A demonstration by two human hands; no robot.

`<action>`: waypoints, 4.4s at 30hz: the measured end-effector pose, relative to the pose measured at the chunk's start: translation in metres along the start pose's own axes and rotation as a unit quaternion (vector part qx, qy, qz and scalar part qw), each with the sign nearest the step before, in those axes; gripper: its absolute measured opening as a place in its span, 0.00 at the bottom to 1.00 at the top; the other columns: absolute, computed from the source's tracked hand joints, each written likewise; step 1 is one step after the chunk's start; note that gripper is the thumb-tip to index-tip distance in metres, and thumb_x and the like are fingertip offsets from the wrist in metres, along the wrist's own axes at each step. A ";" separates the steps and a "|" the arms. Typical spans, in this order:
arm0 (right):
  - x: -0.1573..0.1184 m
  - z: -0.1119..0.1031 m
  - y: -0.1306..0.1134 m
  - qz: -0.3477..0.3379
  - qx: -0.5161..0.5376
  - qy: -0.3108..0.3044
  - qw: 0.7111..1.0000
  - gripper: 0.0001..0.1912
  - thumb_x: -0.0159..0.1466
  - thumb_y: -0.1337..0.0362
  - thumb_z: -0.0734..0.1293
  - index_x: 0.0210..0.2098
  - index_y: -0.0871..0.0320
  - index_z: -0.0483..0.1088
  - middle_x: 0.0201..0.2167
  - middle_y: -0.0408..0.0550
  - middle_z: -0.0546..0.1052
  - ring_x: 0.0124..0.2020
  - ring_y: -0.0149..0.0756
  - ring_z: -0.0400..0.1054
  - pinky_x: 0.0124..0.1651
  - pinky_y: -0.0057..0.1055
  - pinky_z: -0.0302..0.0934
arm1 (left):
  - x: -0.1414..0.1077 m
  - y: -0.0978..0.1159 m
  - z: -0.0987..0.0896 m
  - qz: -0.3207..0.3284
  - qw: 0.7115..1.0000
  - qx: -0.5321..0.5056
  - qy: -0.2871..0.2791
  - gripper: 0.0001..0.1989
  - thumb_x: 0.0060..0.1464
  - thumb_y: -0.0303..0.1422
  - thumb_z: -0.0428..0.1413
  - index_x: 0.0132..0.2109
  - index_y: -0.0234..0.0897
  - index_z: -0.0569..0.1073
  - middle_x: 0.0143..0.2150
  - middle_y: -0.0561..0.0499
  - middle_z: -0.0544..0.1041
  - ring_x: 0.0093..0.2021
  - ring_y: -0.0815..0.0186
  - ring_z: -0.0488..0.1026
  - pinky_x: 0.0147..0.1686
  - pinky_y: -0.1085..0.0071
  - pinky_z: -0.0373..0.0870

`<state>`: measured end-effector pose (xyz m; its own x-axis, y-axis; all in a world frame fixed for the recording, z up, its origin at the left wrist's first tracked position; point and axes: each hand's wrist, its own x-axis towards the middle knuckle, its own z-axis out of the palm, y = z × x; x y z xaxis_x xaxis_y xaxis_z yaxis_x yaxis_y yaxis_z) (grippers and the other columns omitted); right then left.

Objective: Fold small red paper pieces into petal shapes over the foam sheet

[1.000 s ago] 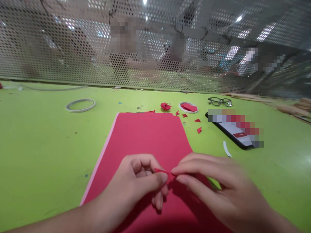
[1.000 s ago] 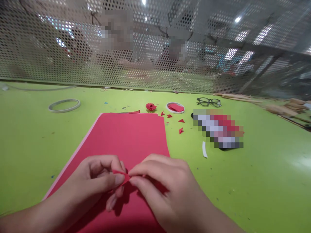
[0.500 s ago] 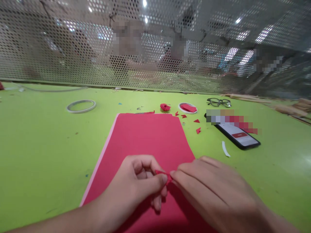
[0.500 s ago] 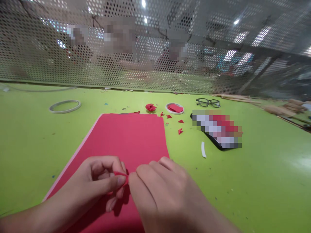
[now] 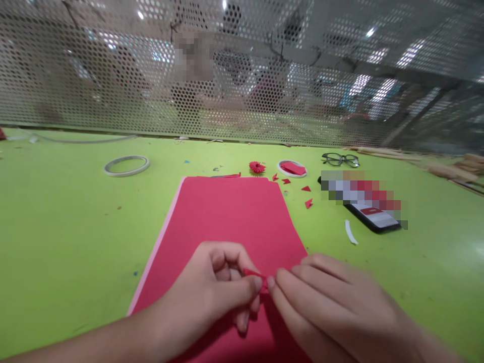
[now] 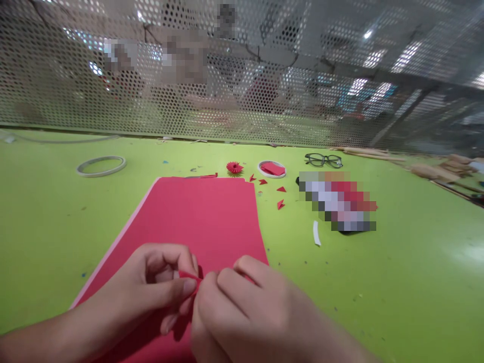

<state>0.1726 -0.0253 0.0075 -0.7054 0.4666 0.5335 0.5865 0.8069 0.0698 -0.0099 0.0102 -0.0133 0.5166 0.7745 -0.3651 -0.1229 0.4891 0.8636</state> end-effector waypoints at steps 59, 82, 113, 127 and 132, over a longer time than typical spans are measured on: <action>0.006 0.010 -0.009 0.498 0.491 -0.036 0.714 0.05 0.57 0.65 0.65 0.25 0.54 0.65 0.20 0.39 0.69 0.23 0.30 0.65 0.27 0.25 0.62 | -0.002 0.004 0.006 0.026 0.997 0.068 0.026 0.08 0.42 0.30 0.64 0.24 0.34 0.72 0.17 0.53 0.74 0.18 0.71 0.69 0.21 0.73 0.70; -0.003 0.012 -0.003 0.282 0.266 0.035 0.921 0.09 0.59 0.76 0.66 0.34 0.56 0.68 0.24 0.38 0.74 0.23 0.28 0.69 0.27 0.21 0.65 | -0.003 -0.002 0.005 0.049 0.997 0.015 0.052 0.07 0.44 0.28 0.67 0.26 0.33 0.76 0.18 0.57 0.73 0.20 0.73 0.65 0.22 0.78 0.61; 0.001 0.020 -0.004 0.495 0.481 0.076 0.720 0.07 0.56 0.70 0.71 0.26 0.52 0.77 0.26 0.38 0.81 0.29 0.29 0.74 0.34 0.21 0.68 | -0.007 0.000 0.006 0.233 0.898 0.367 0.066 0.12 0.54 0.28 0.51 0.26 0.35 0.76 0.23 0.53 0.70 0.25 0.67 0.68 0.25 0.74 0.65; -0.003 0.021 -0.010 0.508 0.670 0.125 0.526 0.05 0.54 0.69 0.77 0.26 0.54 0.80 0.21 0.41 0.82 0.25 0.29 0.78 0.30 0.18 0.72 | -0.015 -0.002 0.004 0.334 0.869 0.358 0.074 0.10 0.55 0.24 0.52 0.28 0.35 0.74 0.24 0.51 0.76 0.24 0.67 0.73 0.25 0.75 0.71; 0.007 0.015 -0.020 0.528 0.599 0.180 0.574 0.10 0.49 0.74 0.75 0.22 0.51 0.78 0.22 0.38 0.81 0.26 0.28 0.77 0.32 0.18 0.73 | -0.015 -0.006 0.002 0.368 0.856 0.354 0.074 0.08 0.56 0.22 0.54 0.31 0.36 0.75 0.26 0.53 0.76 0.26 0.69 0.74 0.27 0.78 0.72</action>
<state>0.1499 -0.0324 -0.0025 0.0470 0.9938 -0.1004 -0.2359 -0.0867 -0.9679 -0.0154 -0.0051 -0.0126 0.4005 0.8364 0.3742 0.2029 -0.4792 0.8539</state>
